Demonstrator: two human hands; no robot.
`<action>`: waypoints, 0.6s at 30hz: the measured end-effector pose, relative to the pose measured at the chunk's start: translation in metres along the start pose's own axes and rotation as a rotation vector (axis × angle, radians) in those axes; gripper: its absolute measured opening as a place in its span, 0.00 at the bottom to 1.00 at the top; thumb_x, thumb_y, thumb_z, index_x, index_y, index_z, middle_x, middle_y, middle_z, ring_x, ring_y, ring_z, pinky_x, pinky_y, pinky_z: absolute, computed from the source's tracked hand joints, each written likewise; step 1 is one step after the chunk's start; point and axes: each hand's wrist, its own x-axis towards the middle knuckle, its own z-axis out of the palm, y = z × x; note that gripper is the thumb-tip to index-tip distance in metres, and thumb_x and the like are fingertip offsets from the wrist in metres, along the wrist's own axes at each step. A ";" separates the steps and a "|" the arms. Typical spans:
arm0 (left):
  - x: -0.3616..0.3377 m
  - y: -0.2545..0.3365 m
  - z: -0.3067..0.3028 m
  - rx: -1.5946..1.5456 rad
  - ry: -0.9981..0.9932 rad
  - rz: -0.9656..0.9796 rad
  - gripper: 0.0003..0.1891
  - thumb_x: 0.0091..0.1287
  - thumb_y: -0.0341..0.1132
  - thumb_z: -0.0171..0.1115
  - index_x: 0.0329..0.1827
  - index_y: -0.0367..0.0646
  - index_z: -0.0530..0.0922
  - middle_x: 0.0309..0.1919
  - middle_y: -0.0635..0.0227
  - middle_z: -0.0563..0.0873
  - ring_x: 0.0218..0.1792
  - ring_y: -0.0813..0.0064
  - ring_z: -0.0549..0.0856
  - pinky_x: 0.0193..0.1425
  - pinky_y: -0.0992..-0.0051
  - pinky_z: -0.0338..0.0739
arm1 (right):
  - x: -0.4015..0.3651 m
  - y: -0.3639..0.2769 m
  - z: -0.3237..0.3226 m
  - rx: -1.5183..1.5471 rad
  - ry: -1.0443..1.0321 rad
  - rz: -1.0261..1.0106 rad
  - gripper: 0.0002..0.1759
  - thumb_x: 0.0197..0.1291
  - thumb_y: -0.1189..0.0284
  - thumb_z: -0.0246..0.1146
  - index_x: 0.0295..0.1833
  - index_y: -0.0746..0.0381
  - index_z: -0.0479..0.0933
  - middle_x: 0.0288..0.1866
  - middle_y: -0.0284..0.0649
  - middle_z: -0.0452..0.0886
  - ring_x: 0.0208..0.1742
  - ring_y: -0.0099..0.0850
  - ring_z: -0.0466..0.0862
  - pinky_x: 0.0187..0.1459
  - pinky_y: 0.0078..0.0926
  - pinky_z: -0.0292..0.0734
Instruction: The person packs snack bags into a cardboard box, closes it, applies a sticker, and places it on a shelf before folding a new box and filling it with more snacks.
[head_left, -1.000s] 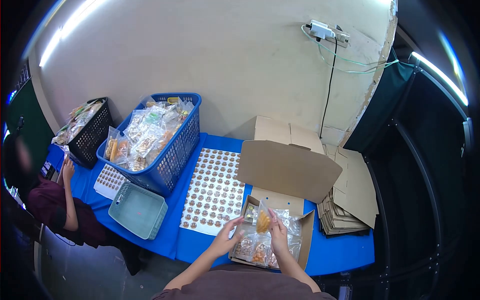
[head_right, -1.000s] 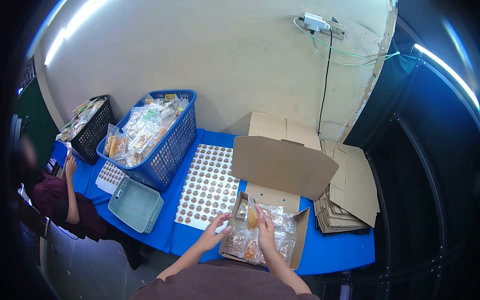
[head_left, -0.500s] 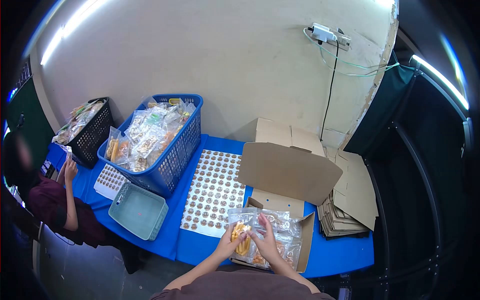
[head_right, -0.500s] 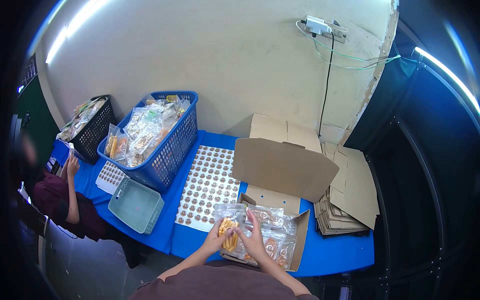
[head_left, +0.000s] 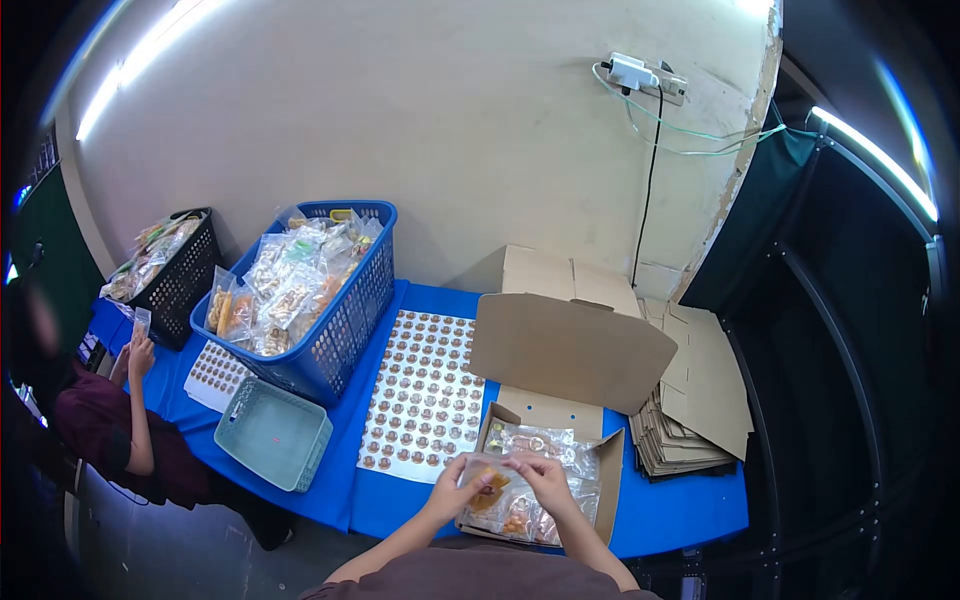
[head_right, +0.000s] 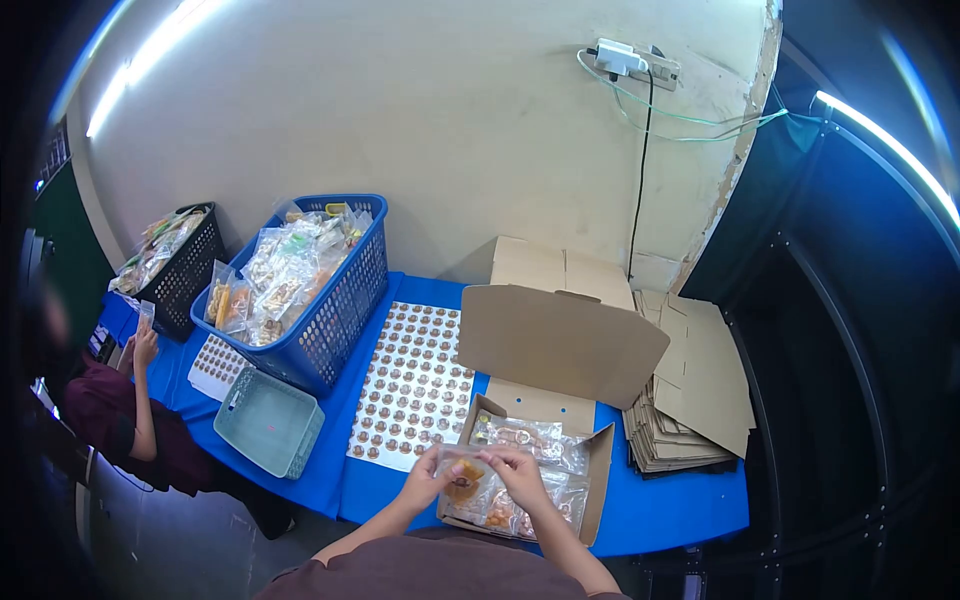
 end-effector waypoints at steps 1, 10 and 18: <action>0.004 -0.008 -0.004 -0.053 0.081 0.032 0.17 0.69 0.40 0.64 0.54 0.40 0.75 0.50 0.64 0.80 0.53 0.77 0.78 0.60 0.73 0.73 | -0.003 0.000 0.003 -0.040 -0.052 0.000 0.11 0.67 0.70 0.62 0.45 0.67 0.85 0.49 0.43 0.85 0.53 0.30 0.81 0.57 0.28 0.73; 0.006 -0.017 -0.017 0.238 0.563 0.206 0.12 0.67 0.36 0.66 0.45 0.40 0.75 0.44 0.67 0.82 0.45 0.79 0.81 0.53 0.75 0.74 | -0.012 0.001 0.010 0.019 0.134 0.047 0.18 0.72 0.65 0.58 0.54 0.68 0.81 0.48 0.43 0.85 0.49 0.26 0.82 0.51 0.24 0.76; 0.000 -0.008 0.013 0.438 0.016 0.281 0.41 0.64 0.47 0.67 0.75 0.39 0.58 0.72 0.51 0.65 0.72 0.57 0.65 0.74 0.60 0.58 | -0.014 0.021 0.023 -0.257 -0.007 -0.057 0.24 0.73 0.67 0.53 0.70 0.63 0.68 0.58 0.45 0.76 0.59 0.31 0.76 0.57 0.27 0.73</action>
